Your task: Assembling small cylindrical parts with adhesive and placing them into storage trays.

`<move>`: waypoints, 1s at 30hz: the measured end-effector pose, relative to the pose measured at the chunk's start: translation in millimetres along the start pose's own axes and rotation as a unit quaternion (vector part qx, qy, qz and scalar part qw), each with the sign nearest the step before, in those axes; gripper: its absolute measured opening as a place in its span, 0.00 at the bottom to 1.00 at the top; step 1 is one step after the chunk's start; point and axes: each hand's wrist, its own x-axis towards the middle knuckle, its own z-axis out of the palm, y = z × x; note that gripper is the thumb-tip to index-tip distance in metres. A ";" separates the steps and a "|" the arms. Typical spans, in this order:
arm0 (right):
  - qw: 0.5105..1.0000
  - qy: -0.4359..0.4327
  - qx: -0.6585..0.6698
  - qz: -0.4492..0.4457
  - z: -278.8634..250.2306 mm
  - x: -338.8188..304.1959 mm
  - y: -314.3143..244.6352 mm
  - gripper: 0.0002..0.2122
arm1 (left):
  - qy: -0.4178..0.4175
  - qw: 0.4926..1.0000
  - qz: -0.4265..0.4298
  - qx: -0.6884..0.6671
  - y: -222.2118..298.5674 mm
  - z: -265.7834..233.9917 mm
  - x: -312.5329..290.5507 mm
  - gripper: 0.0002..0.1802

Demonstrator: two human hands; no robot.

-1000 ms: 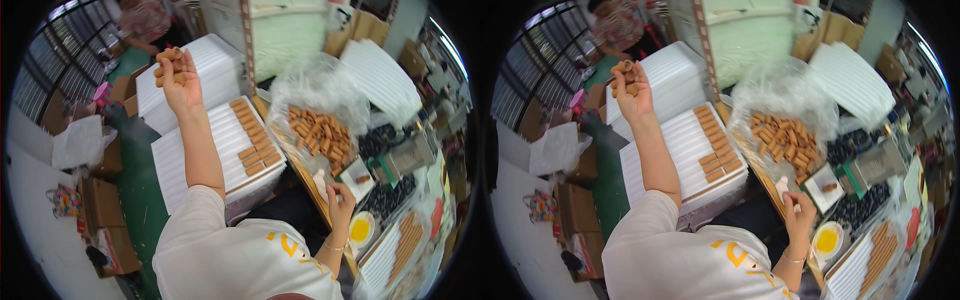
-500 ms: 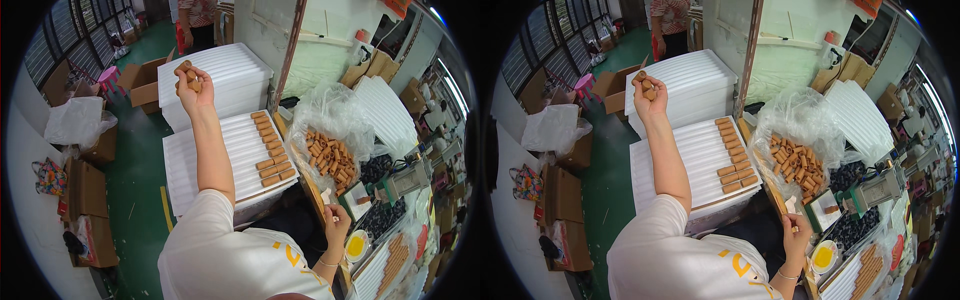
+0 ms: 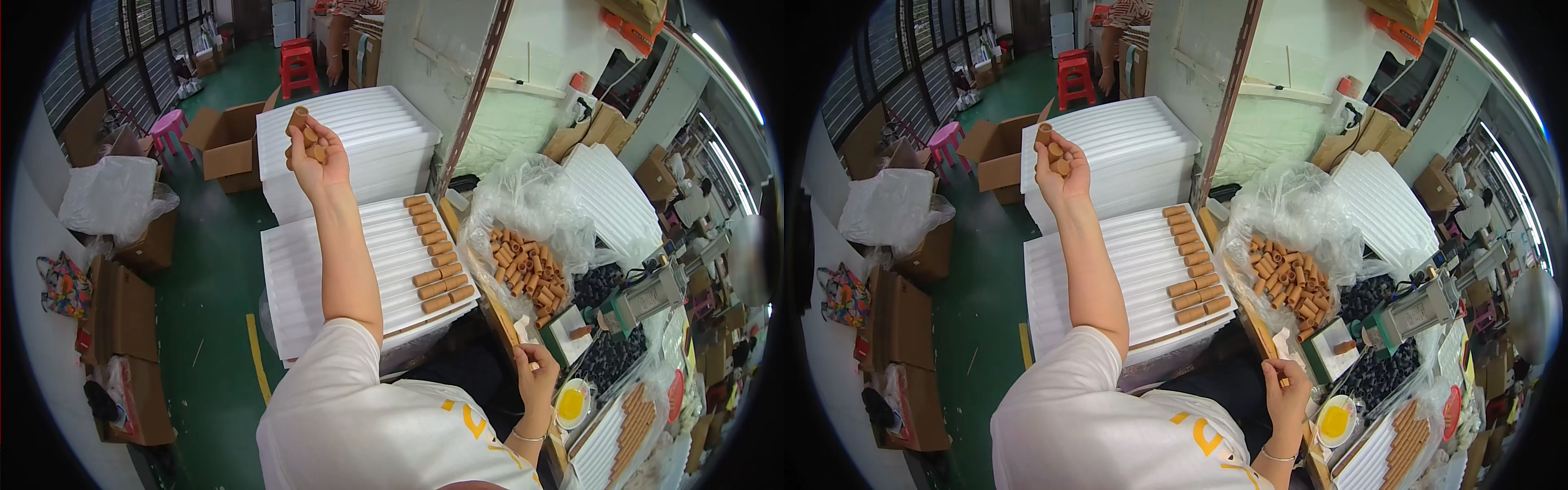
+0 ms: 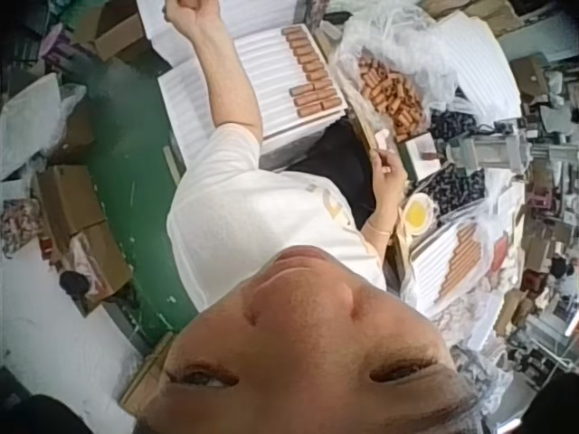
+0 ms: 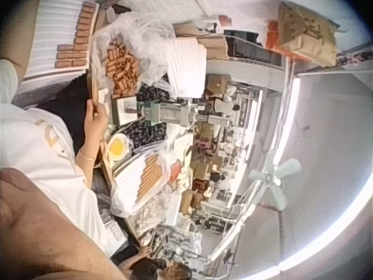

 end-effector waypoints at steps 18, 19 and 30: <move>0.996 0.041 0.008 0.076 -25.6 -16.3 24.8 0.04 | -0.063 0.963 -0.245 0.094 -80.7 -72.6 -96.2 0.12; 0.993 0.050 0.032 0.107 -29.5 -17.3 24.3 0.04 | -0.044 0.955 -0.267 0.124 -94.6 -77.7 -112.6 0.07; 0.890 0.319 -0.222 0.238 -169.4 -66.4 134.4 0.05 | -0.034 0.772 -0.589 0.237 -135.9 -173.0 -240.9 0.18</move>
